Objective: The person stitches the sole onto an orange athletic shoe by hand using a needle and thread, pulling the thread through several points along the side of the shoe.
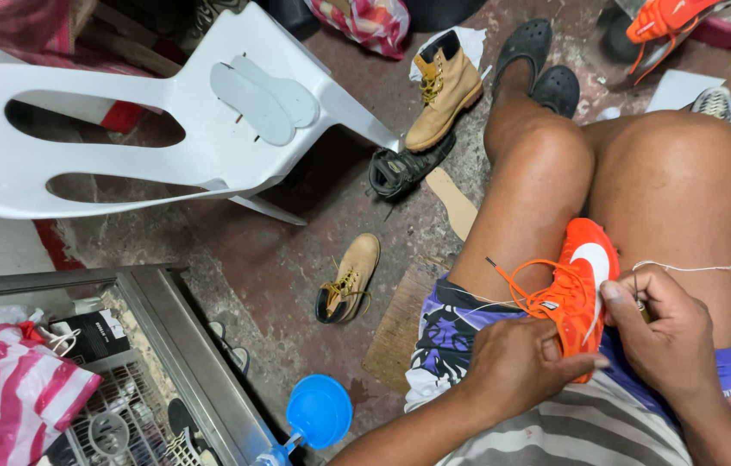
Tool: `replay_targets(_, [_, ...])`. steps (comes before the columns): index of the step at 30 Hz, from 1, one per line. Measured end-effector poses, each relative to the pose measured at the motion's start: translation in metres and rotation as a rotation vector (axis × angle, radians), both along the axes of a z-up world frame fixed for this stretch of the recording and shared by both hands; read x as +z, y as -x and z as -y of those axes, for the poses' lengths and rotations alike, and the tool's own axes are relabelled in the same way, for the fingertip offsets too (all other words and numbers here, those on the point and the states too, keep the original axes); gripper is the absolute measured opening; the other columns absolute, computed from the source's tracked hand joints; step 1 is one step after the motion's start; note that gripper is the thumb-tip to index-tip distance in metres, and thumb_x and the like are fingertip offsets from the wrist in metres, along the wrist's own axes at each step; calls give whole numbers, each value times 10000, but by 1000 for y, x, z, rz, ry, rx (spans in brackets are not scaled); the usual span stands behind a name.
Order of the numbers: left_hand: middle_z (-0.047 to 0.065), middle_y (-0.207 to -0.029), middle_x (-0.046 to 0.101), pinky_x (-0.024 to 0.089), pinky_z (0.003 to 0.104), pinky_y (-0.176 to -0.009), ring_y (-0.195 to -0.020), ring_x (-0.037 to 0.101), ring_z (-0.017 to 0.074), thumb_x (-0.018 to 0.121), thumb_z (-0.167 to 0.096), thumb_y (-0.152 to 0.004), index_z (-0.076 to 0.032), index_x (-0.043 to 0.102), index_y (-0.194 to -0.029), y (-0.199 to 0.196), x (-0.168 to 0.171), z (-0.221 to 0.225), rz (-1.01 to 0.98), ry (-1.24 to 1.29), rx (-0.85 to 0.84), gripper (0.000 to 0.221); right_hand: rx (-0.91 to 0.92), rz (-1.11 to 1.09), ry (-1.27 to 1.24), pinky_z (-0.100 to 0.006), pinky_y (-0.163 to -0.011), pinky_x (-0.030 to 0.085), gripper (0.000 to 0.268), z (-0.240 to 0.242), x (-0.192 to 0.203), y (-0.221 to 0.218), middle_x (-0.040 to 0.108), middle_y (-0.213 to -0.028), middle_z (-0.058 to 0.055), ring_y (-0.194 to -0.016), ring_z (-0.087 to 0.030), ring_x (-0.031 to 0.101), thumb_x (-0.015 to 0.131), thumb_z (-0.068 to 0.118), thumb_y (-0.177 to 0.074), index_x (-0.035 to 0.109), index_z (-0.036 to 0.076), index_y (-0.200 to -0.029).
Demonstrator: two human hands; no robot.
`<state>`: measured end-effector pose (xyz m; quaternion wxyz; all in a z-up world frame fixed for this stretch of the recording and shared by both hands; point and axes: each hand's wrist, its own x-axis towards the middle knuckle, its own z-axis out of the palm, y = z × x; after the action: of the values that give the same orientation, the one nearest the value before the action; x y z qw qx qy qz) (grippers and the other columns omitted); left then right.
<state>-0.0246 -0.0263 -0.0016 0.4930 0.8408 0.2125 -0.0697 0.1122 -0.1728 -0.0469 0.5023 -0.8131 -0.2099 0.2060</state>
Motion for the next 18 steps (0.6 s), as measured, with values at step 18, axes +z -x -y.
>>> replay_targets(18, [96, -896, 735, 540, 350, -780, -808, 678, 219, 775, -204, -899, -36, 717, -988, -6, -12, -15, 350, 329, 169, 198, -116, -49, -151, -218, -565, 416, 186, 45, 62, 2, 702, -1063, -102, -659, -67, 527, 560, 122, -1075, 600, 23, -924])
